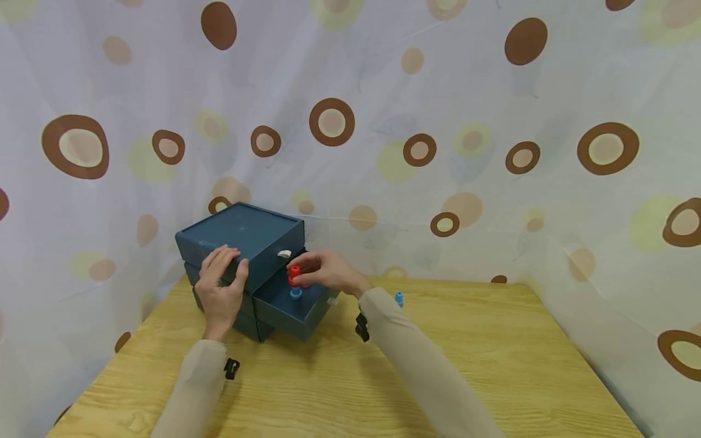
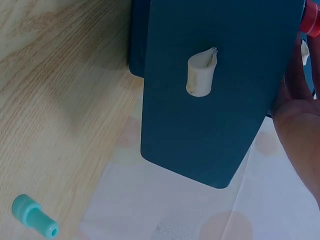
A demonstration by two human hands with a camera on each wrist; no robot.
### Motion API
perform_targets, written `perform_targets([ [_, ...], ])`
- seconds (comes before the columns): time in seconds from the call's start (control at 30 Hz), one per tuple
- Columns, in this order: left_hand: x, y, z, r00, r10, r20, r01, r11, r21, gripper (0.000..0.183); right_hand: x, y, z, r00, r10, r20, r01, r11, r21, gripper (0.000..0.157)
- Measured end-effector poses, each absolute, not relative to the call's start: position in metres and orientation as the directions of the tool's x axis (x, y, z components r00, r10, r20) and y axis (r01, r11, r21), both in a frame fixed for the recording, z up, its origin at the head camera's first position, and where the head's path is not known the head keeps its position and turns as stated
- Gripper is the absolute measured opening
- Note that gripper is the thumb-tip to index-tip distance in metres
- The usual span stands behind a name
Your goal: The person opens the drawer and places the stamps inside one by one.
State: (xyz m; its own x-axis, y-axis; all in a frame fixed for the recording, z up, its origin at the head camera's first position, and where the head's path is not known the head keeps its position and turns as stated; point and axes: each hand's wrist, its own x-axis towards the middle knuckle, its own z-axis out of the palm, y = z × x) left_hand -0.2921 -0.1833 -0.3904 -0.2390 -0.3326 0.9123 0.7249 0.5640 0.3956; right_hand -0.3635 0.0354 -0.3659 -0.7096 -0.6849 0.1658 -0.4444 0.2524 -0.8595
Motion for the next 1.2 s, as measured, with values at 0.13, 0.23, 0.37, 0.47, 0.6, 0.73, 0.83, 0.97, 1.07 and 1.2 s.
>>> perform_targets([
  [0.13,-0.294,-0.185,-0.392,-0.242,-0.326,0.914,0.726,0.564,0.394,0.02,-0.366,0.029,-0.368,-0.716,-0.679,0.159,-0.437,0.26,-0.861,0.037],
  [0.23,-0.296,-0.186,-0.393,-0.245,-0.33,0.912,0.723,0.564,0.398,0.021,-0.367,0.026,-0.369,-0.727,-0.671,0.146,-0.427,0.274,-0.862,0.036],
  [0.37,-0.297,-0.185,-0.395,-0.253,-0.335,0.908,0.717,0.565,0.408,0.021,-0.369,0.023,-0.372,-0.732,-0.668,0.135,-0.433,0.303,-0.849,0.036],
  [0.47,-0.295,-0.183,-0.393,-0.245,-0.332,0.911,0.723,0.564,0.399,0.021,-0.37,0.022,-0.374,-0.73,-0.67,0.135,-0.453,0.326,-0.83,0.036],
  [0.6,-0.29,-0.181,-0.388,-0.218,-0.327,0.92,0.734,0.567,0.375,0.02,-0.369,0.02,-0.373,-0.717,-0.684,0.135,-0.467,0.328,-0.821,0.035],
  [0.73,-0.292,-0.182,-0.389,-0.2,-0.331,0.922,0.733,0.575,0.365,0.019,-0.369,0.017,-0.376,-0.698,-0.704,0.134,-0.495,0.339,-0.8,0.033],
  [0.83,-0.294,-0.183,-0.39,-0.205,-0.327,0.923,0.732,0.575,0.366,0.019,-0.368,0.015,-0.377,-0.688,-0.714,0.127,-0.522,0.366,-0.771,0.032],
  [0.97,-0.3,-0.188,-0.396,-0.228,-0.318,0.92,0.72,0.581,0.379,0.021,-0.367,0.013,-0.378,-0.689,-0.716,0.109,-0.529,0.395,-0.751,0.032],
  [1.07,-0.305,-0.191,-0.402,-0.234,-0.32,0.918,0.712,0.586,0.386,0.022,-0.366,0.012,-0.378,-0.694,-0.714,0.09,-0.537,0.431,-0.726,0.031],
  [1.2,-0.301,-0.188,-0.398,-0.235,-0.324,0.917,0.716,0.58,0.388,0.022,-0.365,0.01,-0.378,-0.691,-0.719,0.07,-0.566,0.479,-0.671,0.029],
])
